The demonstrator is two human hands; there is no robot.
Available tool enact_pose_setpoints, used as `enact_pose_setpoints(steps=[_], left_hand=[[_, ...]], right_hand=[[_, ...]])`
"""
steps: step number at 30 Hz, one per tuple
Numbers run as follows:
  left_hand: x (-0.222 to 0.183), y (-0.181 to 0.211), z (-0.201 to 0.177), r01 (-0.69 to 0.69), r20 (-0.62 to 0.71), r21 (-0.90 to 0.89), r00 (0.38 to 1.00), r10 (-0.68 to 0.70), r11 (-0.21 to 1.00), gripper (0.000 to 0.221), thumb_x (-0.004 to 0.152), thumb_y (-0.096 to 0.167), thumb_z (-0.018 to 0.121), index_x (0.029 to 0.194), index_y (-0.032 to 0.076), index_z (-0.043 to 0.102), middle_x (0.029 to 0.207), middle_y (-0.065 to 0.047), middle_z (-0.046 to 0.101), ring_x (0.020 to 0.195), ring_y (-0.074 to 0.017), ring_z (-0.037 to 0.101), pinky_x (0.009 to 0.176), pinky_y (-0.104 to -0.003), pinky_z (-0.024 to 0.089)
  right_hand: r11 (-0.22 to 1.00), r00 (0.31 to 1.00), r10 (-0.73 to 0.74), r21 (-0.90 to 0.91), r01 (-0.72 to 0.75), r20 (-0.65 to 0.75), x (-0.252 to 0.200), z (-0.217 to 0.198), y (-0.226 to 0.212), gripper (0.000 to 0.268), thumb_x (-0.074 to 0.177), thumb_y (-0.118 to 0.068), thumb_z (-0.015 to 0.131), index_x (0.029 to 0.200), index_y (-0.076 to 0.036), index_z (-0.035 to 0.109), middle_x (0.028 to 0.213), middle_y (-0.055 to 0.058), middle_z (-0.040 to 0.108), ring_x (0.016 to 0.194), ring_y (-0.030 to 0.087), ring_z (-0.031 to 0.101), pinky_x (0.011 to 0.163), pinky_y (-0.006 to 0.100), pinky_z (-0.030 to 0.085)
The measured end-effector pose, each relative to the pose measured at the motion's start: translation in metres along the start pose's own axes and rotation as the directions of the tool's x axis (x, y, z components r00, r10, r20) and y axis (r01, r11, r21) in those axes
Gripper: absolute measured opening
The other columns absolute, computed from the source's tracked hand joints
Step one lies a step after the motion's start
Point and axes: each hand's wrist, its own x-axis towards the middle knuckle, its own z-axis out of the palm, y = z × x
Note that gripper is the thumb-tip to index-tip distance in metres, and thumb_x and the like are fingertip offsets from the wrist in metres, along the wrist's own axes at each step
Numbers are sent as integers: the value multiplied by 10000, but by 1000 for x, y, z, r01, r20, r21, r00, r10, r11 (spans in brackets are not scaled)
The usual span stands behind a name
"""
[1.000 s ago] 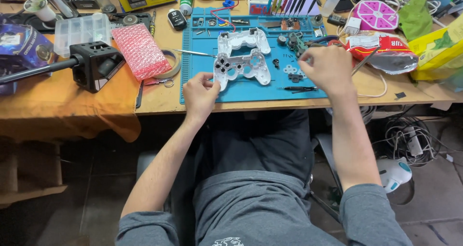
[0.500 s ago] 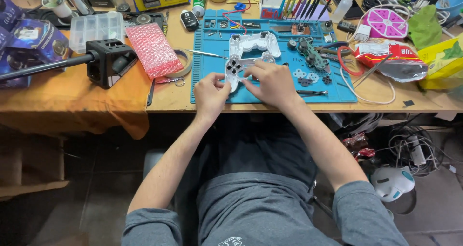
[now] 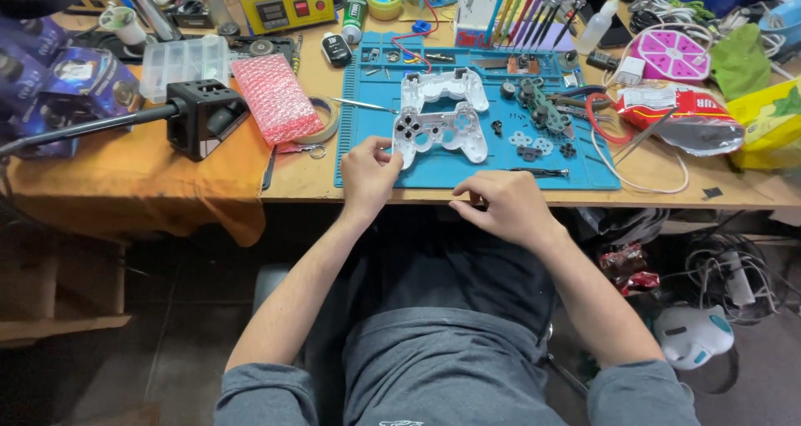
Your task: Assembling the internal circuit board into a game controller shell and cleaning the exterior with a small tool.
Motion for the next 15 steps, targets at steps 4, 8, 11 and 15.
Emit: enact_pose_setpoints(steps=[4, 8, 11, 15], left_hand=[[1, -6, 6, 7, -33, 31, 999, -6, 999, 290, 854, 198, 822, 1122, 100, 874, 830, -104, 852, 783, -242, 853, 705, -378, 677], [2, -4, 5, 18, -32, 26, 999, -17, 1000, 300, 853, 198, 810, 1126, 91, 876, 821, -102, 849, 788, -257, 854, 729, -382, 684], [3, -5, 5, 21, -29, 28, 999, -20, 999, 307, 846, 216, 797, 1121, 103, 877, 821, -86, 850, 803, -267, 855, 749, -396, 691], [3, -7, 7, 5, -19, 43, 1000, -4, 999, 306, 849, 228, 793, 1117, 106, 877, 828, -86, 851, 823, -288, 855, 774, -423, 694]], right_hand=[[999, 999, 33, 5, -33, -4, -2, 1, 11, 117, 933, -298, 859, 1035, -250, 827, 755, -39, 723, 724, 193, 752, 688, 334, 590], [998, 999, 41, -46, -41, 3, -2, 6, 18, 94, 954, -333, 851, 1026, -278, 823, 755, -49, 719, 725, 178, 748, 679, 336, 586], [997, 999, 48, -62, -47, 14, -3, 8, 20, 96, 967, -344, 849, 1030, -275, 826, 761, -49, 719, 722, 176, 744, 674, 342, 585], [995, 998, 68, -70, -66, 13, -5, 10, 23, 90, 967, -352, 848, 1021, -283, 829, 761, -60, 714, 717, 168, 739, 674, 335, 584]])
